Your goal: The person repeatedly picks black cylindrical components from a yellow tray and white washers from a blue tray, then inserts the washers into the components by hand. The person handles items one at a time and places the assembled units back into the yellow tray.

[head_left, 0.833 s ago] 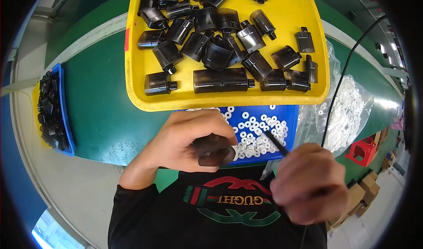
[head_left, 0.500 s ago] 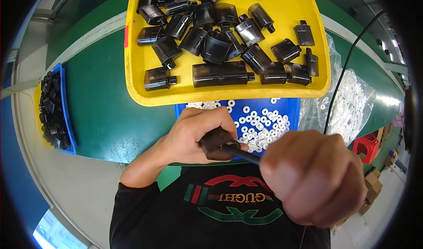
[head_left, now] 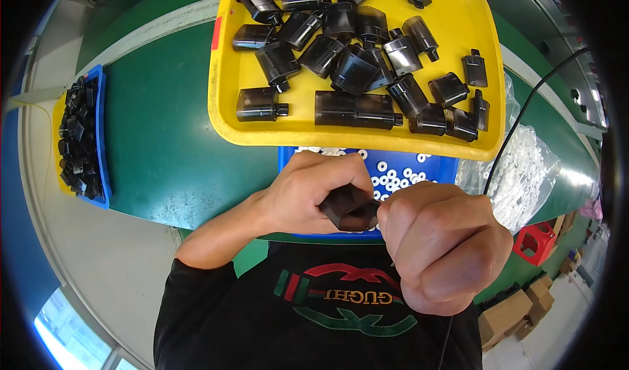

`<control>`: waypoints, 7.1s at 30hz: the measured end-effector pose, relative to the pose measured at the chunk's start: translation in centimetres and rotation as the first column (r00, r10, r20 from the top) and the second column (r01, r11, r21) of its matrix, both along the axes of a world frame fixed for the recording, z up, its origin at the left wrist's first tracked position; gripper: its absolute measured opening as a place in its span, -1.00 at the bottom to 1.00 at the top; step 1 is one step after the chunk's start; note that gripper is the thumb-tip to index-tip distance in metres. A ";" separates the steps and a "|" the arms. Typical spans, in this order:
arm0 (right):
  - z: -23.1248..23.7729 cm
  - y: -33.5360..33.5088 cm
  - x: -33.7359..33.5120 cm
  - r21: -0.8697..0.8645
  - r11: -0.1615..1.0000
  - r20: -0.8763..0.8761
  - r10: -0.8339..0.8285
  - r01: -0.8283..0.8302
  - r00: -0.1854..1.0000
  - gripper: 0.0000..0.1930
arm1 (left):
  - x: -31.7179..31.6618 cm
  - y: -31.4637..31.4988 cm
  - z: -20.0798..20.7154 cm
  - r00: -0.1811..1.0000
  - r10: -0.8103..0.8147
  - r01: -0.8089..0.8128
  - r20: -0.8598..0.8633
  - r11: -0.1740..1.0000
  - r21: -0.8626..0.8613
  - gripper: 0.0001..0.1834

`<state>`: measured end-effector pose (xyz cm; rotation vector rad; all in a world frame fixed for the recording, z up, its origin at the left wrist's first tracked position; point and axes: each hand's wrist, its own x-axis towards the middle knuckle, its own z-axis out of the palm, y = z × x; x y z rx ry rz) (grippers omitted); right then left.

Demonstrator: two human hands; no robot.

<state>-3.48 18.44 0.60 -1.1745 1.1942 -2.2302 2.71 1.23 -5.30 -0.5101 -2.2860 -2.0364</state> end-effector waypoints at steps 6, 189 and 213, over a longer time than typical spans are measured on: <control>-1.0 -1.3 1.3 -0.004 0.989 0.039 -0.147 0.148 0.988 -0.75 | 0.2 0.0 0.3 0.997 0.053 -0.057 -0.050 0.995 -0.086 -0.75; -3.6 1.4 2.2 0.276 0.629 -0.602 -0.476 0.727 0.641 -0.48 | -0.9 -1.5 0.3 0.999 -0.024 0.034 -0.033 0.937 0.348 -0.48; -1.2 2.1 3.2 0.369 0.633 -0.664 -0.333 0.681 0.669 -0.49 | -1.0 -4.6 0.9 0.946 0.224 -0.117 -0.233 0.910 0.398 -0.81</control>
